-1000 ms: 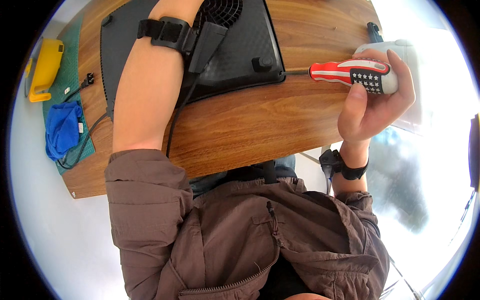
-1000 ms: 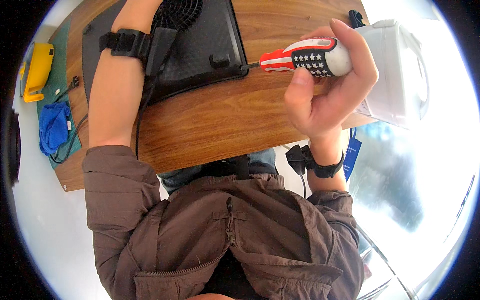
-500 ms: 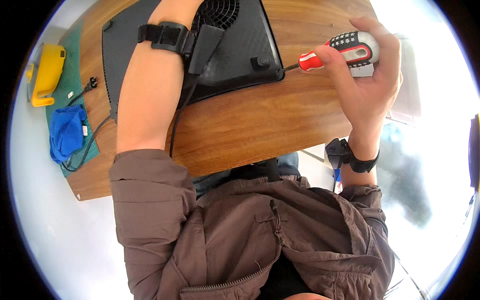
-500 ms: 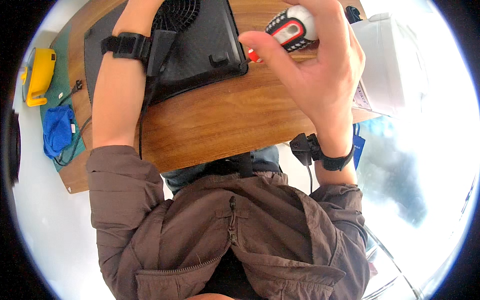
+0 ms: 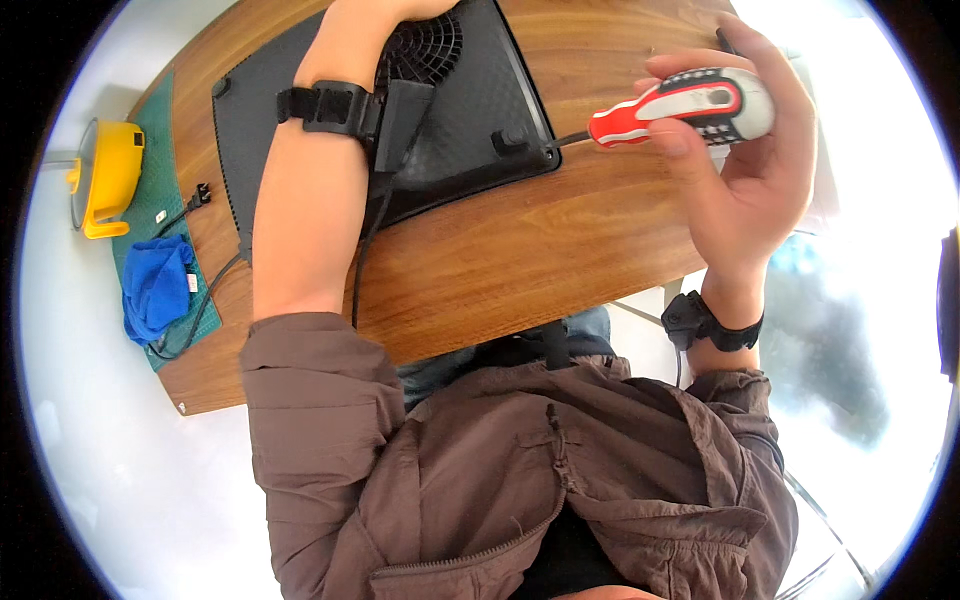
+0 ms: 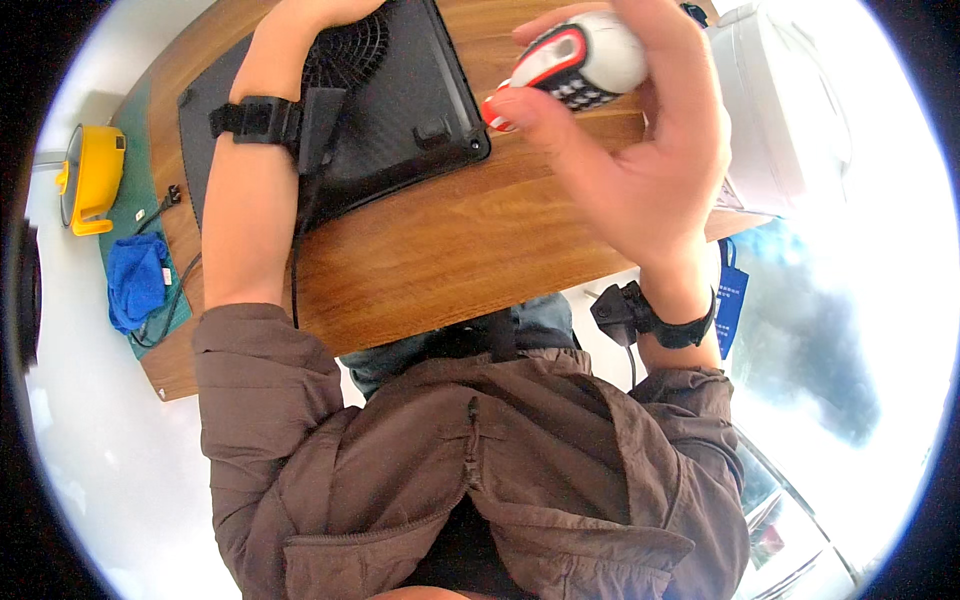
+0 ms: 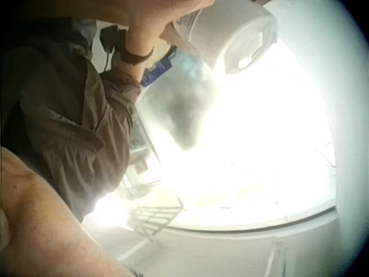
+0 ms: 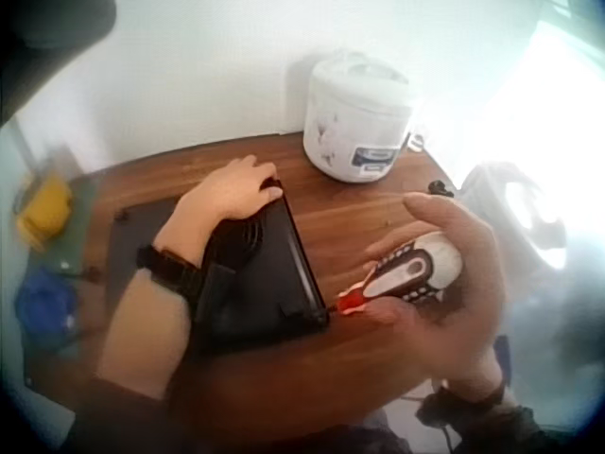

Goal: The person assembles an induction cooker by securing internal components with a screwdriver, attaching the power cord, and fastening the base cover with screws.

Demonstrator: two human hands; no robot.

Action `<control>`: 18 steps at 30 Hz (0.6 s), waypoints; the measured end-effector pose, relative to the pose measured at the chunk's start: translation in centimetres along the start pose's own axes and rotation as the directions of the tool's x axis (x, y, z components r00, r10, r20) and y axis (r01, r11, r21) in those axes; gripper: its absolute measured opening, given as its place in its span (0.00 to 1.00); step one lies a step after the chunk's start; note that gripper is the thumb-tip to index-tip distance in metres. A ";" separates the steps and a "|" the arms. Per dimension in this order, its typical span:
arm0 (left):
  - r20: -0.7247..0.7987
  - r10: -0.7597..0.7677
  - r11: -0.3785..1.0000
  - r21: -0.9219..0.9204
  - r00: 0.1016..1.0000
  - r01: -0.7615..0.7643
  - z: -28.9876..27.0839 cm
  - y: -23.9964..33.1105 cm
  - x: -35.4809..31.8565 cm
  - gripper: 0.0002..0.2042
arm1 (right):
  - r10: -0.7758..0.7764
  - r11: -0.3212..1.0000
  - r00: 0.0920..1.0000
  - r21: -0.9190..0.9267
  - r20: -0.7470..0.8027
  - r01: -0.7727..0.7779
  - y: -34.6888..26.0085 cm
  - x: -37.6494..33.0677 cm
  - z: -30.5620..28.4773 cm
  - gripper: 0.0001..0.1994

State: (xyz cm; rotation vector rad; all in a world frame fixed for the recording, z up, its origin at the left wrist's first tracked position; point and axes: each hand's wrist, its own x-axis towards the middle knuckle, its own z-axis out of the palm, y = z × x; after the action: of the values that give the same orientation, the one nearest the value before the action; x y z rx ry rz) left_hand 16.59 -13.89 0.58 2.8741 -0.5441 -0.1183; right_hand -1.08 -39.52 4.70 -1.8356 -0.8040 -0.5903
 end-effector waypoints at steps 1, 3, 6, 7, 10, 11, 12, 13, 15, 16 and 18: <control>-0.008 0.007 1.000 -0.009 1.000 -0.007 0.1 0.0 0.1 0.23 | 0.019 0.998 1.000 -0.065 -0.005 -0.019 -0.7 0.2 -0.4 0.30; -0.024 0.018 0.999 -0.026 1.000 -0.018 0.4 0.1 0.1 0.24 | 0.066 0.993 0.996 -0.097 -0.054 -0.071 -0.7 0.3 -1.0 0.27; -0.039 0.024 1.000 -0.010 0.999 -0.024 0.8 0.5 -0.1 0.32 | 0.166 0.984 0.968 -0.030 -0.190 -0.175 0.7 0.4 -1.2 0.26; -0.030 0.017 1.000 -0.009 0.999 -0.018 0.6 0.8 -0.2 0.34 | 0.170 0.984 0.961 -0.022 -0.216 -0.179 1.2 0.6 -1.2 0.26; 0.020 0.058 0.998 -0.026 0.998 -0.057 0.4 1.9 -1.3 0.32 | 0.174 0.982 0.946 -0.026 -0.275 -0.188 3.0 0.9 -1.2 0.26; 0.033 0.082 0.995 -0.051 0.996 -0.080 0.4 2.4 -2.0 0.32 | 0.165 0.982 0.946 -0.046 -0.280 -0.185 3.5 1.0 -1.4 0.26; 0.044 0.113 0.993 -0.040 0.993 -0.111 0.3 2.7 -2.7 0.32 | 0.156 0.982 0.946 -0.058 -0.284 -0.179 4.1 1.3 -1.4 0.26; -0.332 0.304 0.953 0.123 0.893 -0.278 3.8 0.5 -2.8 0.21 | 0.161 0.987 0.940 0.021 -0.300 -0.162 4.2 2.3 -0.9 0.27; -0.210 0.351 0.936 0.049 0.913 -0.348 3.6 1.5 -4.3 0.27 | 0.194 0.978 0.915 0.141 -0.353 -0.153 4.9 3.4 -0.2 0.29; -0.195 0.361 0.931 0.017 0.912 -0.365 3.1 2.0 -5.4 0.26 | 0.116 0.987 0.931 0.145 -0.345 -0.070 5.1 4.5 0.5 0.26; -0.142 0.372 0.924 -0.035 0.917 -0.380 2.0 2.7 -7.7 0.25 | 0.127 0.977 0.938 0.205 -0.323 -0.062 4.6 7.3 1.1 0.25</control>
State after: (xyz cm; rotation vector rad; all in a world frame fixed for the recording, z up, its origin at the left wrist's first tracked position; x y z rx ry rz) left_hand 8.23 -13.91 -0.47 2.6341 -1.0310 0.1165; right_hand 7.25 -37.88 6.70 -1.5342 -0.5208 -0.7130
